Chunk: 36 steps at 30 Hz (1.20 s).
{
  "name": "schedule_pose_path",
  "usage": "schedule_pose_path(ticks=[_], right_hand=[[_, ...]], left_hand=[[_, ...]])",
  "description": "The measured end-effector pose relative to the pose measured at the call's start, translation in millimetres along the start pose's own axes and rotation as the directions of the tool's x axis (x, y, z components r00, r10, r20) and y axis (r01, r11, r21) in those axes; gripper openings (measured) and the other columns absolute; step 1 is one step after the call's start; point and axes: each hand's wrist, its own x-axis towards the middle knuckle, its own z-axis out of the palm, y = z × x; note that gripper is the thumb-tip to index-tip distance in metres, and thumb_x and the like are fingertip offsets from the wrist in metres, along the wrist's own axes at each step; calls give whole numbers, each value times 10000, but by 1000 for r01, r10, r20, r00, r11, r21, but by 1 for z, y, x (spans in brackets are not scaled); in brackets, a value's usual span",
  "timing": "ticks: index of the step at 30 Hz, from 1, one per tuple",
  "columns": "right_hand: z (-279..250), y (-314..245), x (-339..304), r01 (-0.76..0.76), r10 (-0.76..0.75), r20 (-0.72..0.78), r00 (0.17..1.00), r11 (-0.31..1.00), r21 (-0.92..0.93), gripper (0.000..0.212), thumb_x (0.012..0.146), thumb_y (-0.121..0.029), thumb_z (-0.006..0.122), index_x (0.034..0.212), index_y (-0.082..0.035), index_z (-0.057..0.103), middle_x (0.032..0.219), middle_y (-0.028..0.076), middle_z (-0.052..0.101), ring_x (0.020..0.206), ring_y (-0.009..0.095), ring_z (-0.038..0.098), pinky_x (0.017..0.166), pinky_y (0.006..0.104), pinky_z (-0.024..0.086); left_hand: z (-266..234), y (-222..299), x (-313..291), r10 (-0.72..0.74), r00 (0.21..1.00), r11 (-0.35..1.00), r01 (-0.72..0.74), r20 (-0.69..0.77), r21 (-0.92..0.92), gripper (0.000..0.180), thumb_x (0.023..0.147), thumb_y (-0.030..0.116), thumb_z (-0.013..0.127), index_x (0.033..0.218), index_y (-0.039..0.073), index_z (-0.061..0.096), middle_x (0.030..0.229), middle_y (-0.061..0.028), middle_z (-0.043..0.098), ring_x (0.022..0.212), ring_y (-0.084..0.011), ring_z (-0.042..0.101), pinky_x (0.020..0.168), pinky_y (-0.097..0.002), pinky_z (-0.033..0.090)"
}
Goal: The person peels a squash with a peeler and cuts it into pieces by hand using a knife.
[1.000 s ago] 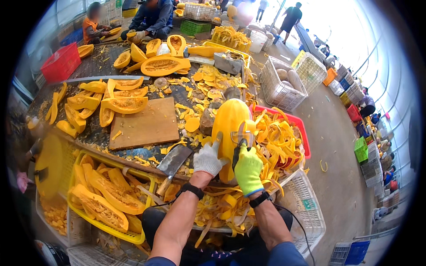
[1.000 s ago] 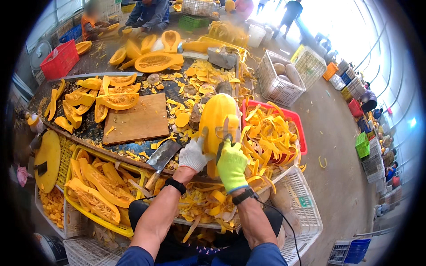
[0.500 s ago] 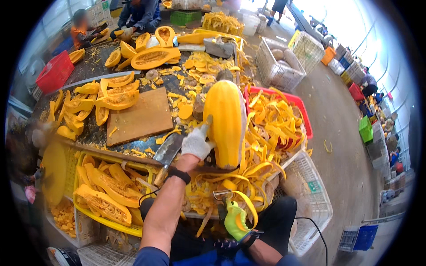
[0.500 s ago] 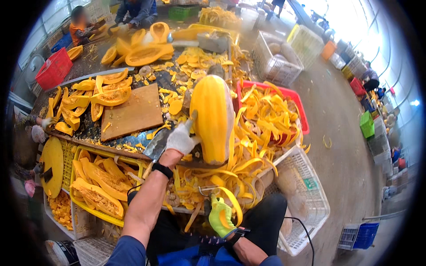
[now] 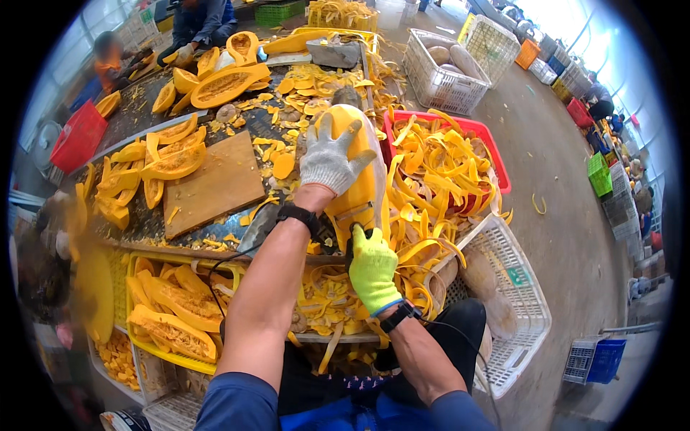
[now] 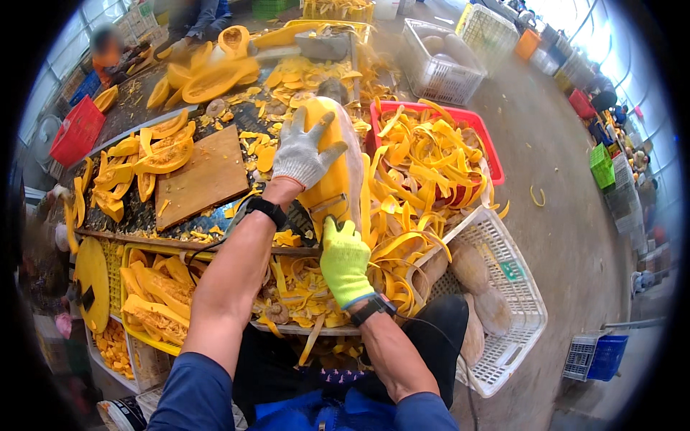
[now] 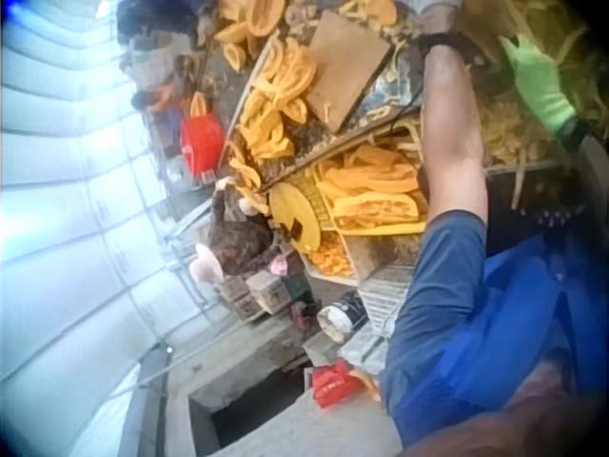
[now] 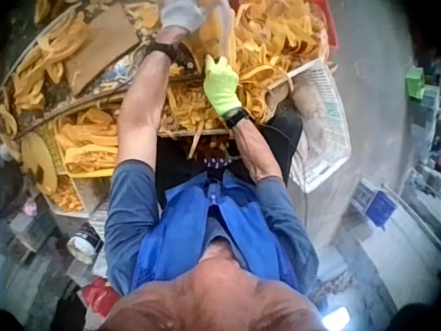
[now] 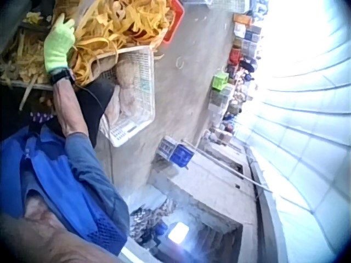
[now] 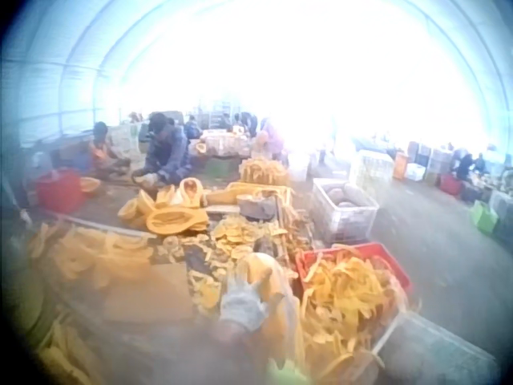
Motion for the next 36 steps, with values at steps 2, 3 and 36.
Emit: schedule_pose_path(ticks=[2,3,36], right_hand=[[16,6,-32,31,-30,-9,1000,998,52,405,866,-71,671,1269,-98,699,1024,150,642,826,319,713,657,408,597],[24,8,-57,45,-45,-1,999,995,89,397,863,-68,671,1258,-102,701,1026,153,645,822,318,713,658,410,598],[-1,118,265,189,-267,111,957,868,459,347,1002,-368,650,980,-54,796,871,247,747,898,464,730,790,534,578]], left_hand=[[7,-5,-3,-34,999,999,34,-5,-28,670,946,595,718,1539,304,602,1631,-304,407,1454,-559,404,1190,-580,415],[12,-9,-5,-26,1000,999,26,-3,-36,670,948,600,712,1539,304,602,1631,-304,407,1450,-559,409,1190,-579,415],[49,44,-38,-290,892,950,312,-346,10,648,1030,326,651,1593,46,495,1523,-395,475,1340,-564,510,1146,-574,414]])
